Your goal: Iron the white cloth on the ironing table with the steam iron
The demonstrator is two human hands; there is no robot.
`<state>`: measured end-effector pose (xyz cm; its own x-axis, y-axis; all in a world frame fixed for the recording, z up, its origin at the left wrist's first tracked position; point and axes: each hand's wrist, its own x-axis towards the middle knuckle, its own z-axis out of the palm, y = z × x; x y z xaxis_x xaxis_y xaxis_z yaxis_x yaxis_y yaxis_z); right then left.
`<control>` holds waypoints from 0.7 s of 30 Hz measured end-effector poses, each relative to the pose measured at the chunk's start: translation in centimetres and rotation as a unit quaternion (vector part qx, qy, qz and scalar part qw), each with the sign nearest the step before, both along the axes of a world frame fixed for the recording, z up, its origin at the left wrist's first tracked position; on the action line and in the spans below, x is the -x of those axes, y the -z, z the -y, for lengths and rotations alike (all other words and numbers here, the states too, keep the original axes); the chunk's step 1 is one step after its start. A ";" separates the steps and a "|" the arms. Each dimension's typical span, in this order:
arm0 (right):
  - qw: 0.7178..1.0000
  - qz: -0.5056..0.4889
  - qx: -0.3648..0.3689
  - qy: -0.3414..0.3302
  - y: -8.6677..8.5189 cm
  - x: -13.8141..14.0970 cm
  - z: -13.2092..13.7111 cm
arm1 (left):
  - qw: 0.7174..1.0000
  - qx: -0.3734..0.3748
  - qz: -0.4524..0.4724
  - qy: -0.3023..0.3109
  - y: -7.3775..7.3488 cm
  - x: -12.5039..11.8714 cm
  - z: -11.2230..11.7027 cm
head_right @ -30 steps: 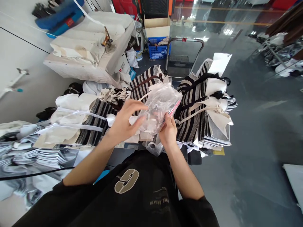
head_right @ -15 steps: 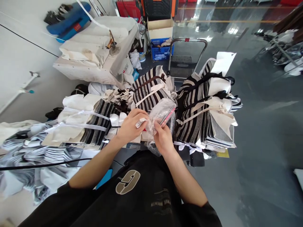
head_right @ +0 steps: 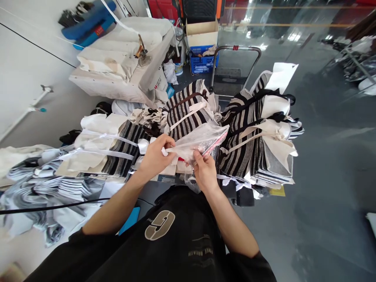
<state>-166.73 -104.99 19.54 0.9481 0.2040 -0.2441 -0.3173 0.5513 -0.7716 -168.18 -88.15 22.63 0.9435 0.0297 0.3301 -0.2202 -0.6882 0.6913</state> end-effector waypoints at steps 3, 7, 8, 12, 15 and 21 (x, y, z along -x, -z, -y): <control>1.000 0.009 -0.002 0.007 -0.1 -0.1 -0.1 | 0.997 0.024 0.019 -0.070 0.0 -0.1 0.4; 0.999 0.048 0.019 0.016 0.2 -0.2 0.0 | 0.995 0.034 0.087 -0.015 -0.3 -0.4 0.6; 0.997 0.063 0.039 0.015 0.4 -0.1 0.0 | 0.995 0.031 0.089 0.020 -0.4 -0.4 0.6; 0.979 0.120 0.163 0.030 1.5 0.1 0.5 | 0.989 0.043 0.017 0.143 -0.6 -0.4 1.0; 0.964 0.151 0.214 0.042 2.1 0.3 0.7 | 0.980 0.075 -0.041 0.181 -0.4 -0.2 1.2; 0.961 0.159 0.220 0.045 2.6 0.7 0.3 | 0.982 0.001 -0.073 0.176 -0.6 -0.2 1.2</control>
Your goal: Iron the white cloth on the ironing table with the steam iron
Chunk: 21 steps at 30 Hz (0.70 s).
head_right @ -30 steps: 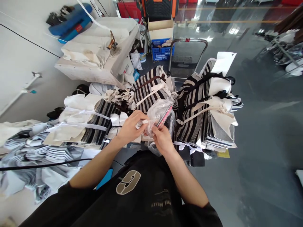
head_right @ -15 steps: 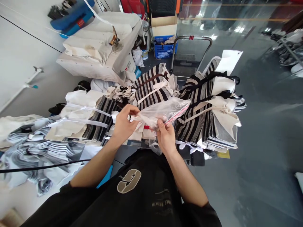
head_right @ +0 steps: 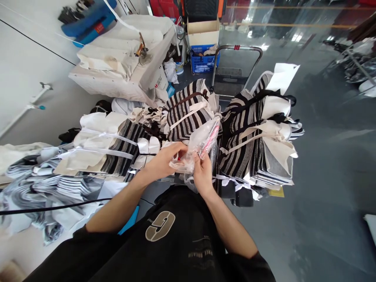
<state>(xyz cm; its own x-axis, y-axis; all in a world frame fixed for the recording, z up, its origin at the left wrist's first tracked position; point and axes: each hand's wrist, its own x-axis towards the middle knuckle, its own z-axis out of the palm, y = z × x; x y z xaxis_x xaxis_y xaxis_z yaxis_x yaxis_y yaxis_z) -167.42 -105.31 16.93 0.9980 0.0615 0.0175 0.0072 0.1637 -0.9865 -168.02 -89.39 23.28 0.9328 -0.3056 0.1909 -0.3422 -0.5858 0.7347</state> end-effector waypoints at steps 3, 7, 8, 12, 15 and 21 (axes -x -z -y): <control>0.999 -0.003 0.030 0.019 0.0 0.2 0.0 | 0.994 -0.094 -0.039 -0.042 -0.9 0.3 0.3; 0.997 0.018 0.079 0.021 -1.0 0.3 0.2 | 0.976 -0.167 -0.116 -0.081 -2.4 0.8 1.0; 0.995 0.026 0.093 0.018 -1.3 0.3 0.2 | 0.973 -0.174 -0.125 -0.087 -2.7 1.0 1.2; 0.991 0.043 0.126 0.014 -2.3 0.3 0.5 | 0.975 -0.162 -0.112 -0.107 -2.8 1.5 1.5; 0.992 0.037 0.120 0.015 -2.1 0.1 0.7 | 0.988 -0.105 -0.078 -0.080 -2.2 1.6 1.2; 0.998 -0.052 -0.036 -0.006 -0.9 -0.3 0.5 | 0.999 0.027 -0.014 0.015 -0.5 1.1 0.0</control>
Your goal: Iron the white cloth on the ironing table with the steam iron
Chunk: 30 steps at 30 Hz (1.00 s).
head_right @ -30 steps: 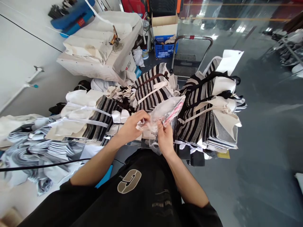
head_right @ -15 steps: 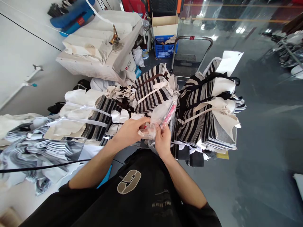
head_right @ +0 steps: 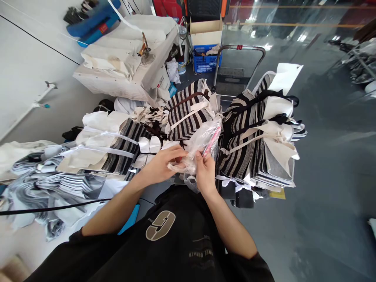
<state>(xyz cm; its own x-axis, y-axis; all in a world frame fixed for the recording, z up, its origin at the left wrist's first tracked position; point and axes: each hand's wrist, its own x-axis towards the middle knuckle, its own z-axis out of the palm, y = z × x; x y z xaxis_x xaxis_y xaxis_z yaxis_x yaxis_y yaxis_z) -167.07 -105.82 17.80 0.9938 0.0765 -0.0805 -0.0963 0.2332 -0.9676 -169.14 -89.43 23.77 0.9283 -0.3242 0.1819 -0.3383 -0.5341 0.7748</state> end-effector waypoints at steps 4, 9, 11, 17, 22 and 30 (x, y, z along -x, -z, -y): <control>0.990 -0.076 -0.118 -0.016 -0.7 -0.2 -0.4 | 0.996 0.084 -0.016 0.024 1.1 -0.4 -0.1; 0.984 -0.111 -0.141 -0.002 -1.1 -0.4 -0.5 | 0.990 0.109 -0.071 0.048 1.8 -0.5 -0.3; 0.979 -0.126 -0.162 0.017 -0.9 -0.5 -0.5 | 0.992 0.109 -0.055 0.036 1.8 -0.5 -0.4; 0.970 -0.153 -0.187 0.015 -1.4 -0.1 -0.5 | 0.990 0.116 -0.003 -0.074 1.3 -0.1 0.6; 0.975 -0.101 -0.177 -0.089 -2.6 0.6 -0.3 | 0.980 0.128 0.002 -0.150 0.6 0.1 1.5; 0.969 -0.126 -0.183 -0.109 -3.1 0.5 0.0 | 0.979 0.119 0.010 -0.168 -0.3 1.1 1.4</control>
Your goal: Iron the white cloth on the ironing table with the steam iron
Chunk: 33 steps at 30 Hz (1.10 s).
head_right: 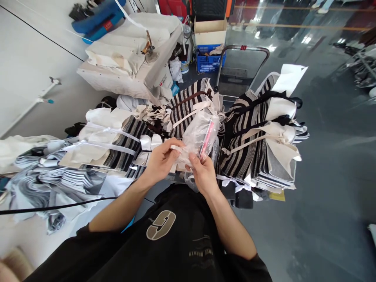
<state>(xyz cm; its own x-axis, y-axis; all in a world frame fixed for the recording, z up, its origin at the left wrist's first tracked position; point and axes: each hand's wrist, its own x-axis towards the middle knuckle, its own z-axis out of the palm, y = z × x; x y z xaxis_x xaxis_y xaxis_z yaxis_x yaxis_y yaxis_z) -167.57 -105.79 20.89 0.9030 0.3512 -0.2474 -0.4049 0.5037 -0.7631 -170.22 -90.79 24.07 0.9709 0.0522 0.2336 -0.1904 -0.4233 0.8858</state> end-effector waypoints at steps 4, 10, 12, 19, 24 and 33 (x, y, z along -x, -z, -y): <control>1.000 -0.012 -0.028 0.000 -0.4 0.0 0.8 | 0.994 -0.102 0.007 0.035 -0.8 0.2 -0.7; 1.000 0.020 -0.021 -0.002 -0.1 0.5 0.5 | 0.993 -0.108 0.044 0.027 -1.7 -0.1 -0.7; 0.999 0.030 -0.012 0.005 0.1 0.8 0.1 | 0.997 -0.074 0.030 0.023 -2.0 0.0 -0.4; 0.999 0.038 -0.004 0.021 0.0 1.2 -0.4 | 0.999 -0.034 0.005 0.000 -1.8 -0.3 0.5; 0.999 0.022 -0.034 0.010 -0.6 0.8 -0.1 | 0.983 -0.123 0.136 -0.028 -2.1 0.3 0.4; 0.998 0.035 -0.026 0.050 -1.6 0.8 0.3 | 0.966 -0.175 0.170 0.085 -4.0 2.3 0.5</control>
<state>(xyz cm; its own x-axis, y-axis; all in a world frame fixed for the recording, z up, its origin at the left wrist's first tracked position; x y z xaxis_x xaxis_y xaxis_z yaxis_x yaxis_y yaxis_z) -168.36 -106.06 22.51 0.9485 0.2690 -0.1671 -0.2978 0.5788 -0.7592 -172.48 -91.33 28.05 0.8227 -0.2413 0.5148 -0.5380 -0.6231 0.5678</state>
